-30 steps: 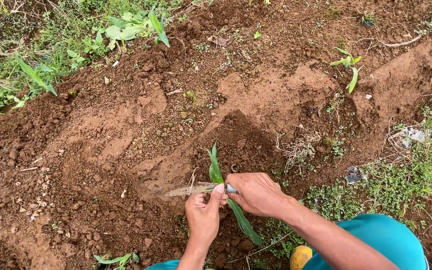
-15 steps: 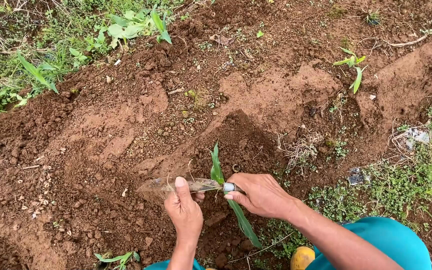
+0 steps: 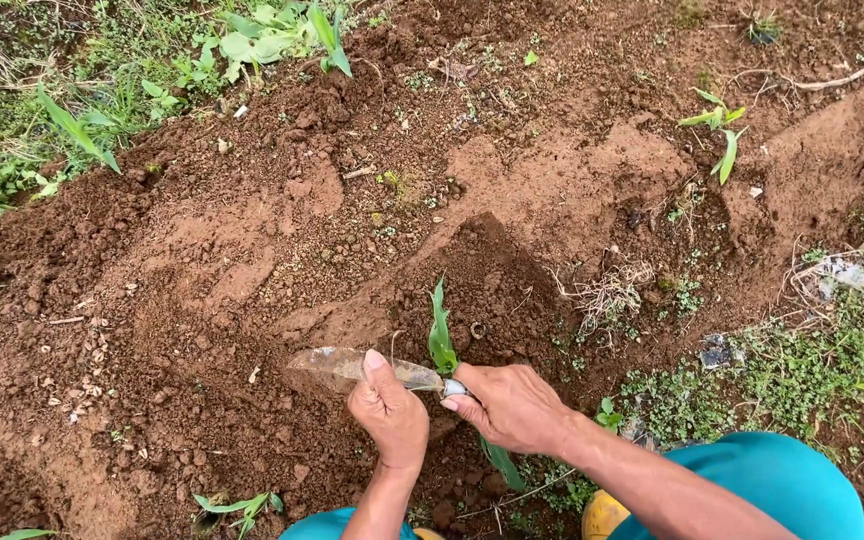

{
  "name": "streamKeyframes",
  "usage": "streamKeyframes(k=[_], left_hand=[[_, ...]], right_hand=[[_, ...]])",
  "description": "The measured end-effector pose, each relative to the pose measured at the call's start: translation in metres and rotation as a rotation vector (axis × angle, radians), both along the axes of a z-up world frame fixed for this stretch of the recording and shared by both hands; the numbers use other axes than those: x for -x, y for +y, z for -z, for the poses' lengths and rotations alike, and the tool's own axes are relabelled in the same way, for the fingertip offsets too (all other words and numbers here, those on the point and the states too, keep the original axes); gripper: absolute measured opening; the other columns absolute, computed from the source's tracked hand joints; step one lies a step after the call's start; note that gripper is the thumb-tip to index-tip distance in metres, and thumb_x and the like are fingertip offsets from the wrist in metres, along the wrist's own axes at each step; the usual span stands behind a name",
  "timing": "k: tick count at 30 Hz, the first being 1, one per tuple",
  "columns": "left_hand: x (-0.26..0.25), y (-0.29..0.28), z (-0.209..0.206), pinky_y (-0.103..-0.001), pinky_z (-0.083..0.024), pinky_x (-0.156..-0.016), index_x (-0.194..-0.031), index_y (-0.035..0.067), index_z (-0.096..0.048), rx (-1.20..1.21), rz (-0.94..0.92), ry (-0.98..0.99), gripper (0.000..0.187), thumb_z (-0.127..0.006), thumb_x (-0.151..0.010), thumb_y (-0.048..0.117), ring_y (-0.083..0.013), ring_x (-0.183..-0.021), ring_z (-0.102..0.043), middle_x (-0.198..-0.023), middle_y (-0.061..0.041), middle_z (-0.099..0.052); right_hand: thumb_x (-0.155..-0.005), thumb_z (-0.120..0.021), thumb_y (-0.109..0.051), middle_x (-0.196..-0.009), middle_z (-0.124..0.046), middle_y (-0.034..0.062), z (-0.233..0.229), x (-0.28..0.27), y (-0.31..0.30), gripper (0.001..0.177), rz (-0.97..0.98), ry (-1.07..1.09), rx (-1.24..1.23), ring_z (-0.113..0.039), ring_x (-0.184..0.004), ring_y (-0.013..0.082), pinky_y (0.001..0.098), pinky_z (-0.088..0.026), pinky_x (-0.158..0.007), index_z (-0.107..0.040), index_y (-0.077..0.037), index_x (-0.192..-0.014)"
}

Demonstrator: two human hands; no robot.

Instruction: The person uses a hand trowel to dig holes in the soil and plant small green seedlings. They carefully place each seedling into the ground and cover the roots with soil, repeating the process for multiple plants.

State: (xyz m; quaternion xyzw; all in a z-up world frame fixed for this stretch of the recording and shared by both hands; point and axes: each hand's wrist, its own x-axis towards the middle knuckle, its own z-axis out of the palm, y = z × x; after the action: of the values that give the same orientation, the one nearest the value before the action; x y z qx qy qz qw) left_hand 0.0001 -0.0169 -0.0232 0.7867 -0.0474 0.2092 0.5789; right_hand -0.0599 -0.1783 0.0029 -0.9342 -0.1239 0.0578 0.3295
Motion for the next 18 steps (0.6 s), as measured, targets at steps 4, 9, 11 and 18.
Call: streamKeyframes(k=[4, 9, 11, 18], left_hand=[[-0.003, 0.001, 0.001, -0.035, -0.020, -0.046, -0.058, 0.018, -0.030, 0.055, 0.034, 0.059, 0.054, -0.046, -0.108, 0.026, -0.0119, -0.044, -0.026, -0.046, 0.002, -0.031], [-0.010, 0.015, -0.011, -0.040, -0.019, -0.050, -0.056, 0.014, -0.026, -0.084, 0.045, 0.015, 0.058, -0.051, -0.106, 0.026, -0.0147, -0.047, -0.024, -0.047, 0.000, -0.026], [-0.011, 0.020, -0.002, -0.037, -0.015, -0.048, -0.055, 0.016, -0.027, 0.032, 0.018, 0.069, 0.058, -0.053, -0.106, 0.025, -0.0108, -0.046, -0.022, -0.048, 0.003, -0.025], [-0.015, 0.023, -0.012, -0.032, -0.015, -0.044, -0.055, 0.019, -0.031, 0.150, -0.010, 0.147, 0.058, -0.047, -0.110, 0.030, -0.0086, -0.041, -0.022, -0.046, 0.006, -0.026]], right_hand=[[-0.103, -0.029, -0.060, -0.063, -0.055, 0.0046, 0.000, -0.002, 0.006, 0.049, 0.080, 0.042, -0.030, -0.047, -0.047, 0.0255, 0.0428, -0.039, -0.044, -0.045, -0.015, -0.093], [-0.102, -0.045, -0.055, -0.073, -0.064, 0.0024, -0.015, -0.008, -0.006, 0.041, 0.076, 0.004, -0.089, -0.056, -0.051, 0.0224, 0.0399, -0.044, -0.047, -0.052, -0.016, -0.111], [-0.101, -0.051, -0.052, -0.072, -0.058, -0.0035, -0.014, -0.009, -0.012, 0.033, 0.092, -0.045, -0.058, -0.051, -0.054, 0.0162, 0.0364, -0.043, -0.045, -0.054, -0.019, -0.104], [-0.102, -0.026, -0.063, -0.065, -0.054, -0.0036, -0.003, -0.007, -0.008, 0.054, 0.095, -0.272, 0.018, -0.046, -0.046, 0.0127, 0.0337, -0.044, -0.035, -0.053, -0.018, -0.088]])
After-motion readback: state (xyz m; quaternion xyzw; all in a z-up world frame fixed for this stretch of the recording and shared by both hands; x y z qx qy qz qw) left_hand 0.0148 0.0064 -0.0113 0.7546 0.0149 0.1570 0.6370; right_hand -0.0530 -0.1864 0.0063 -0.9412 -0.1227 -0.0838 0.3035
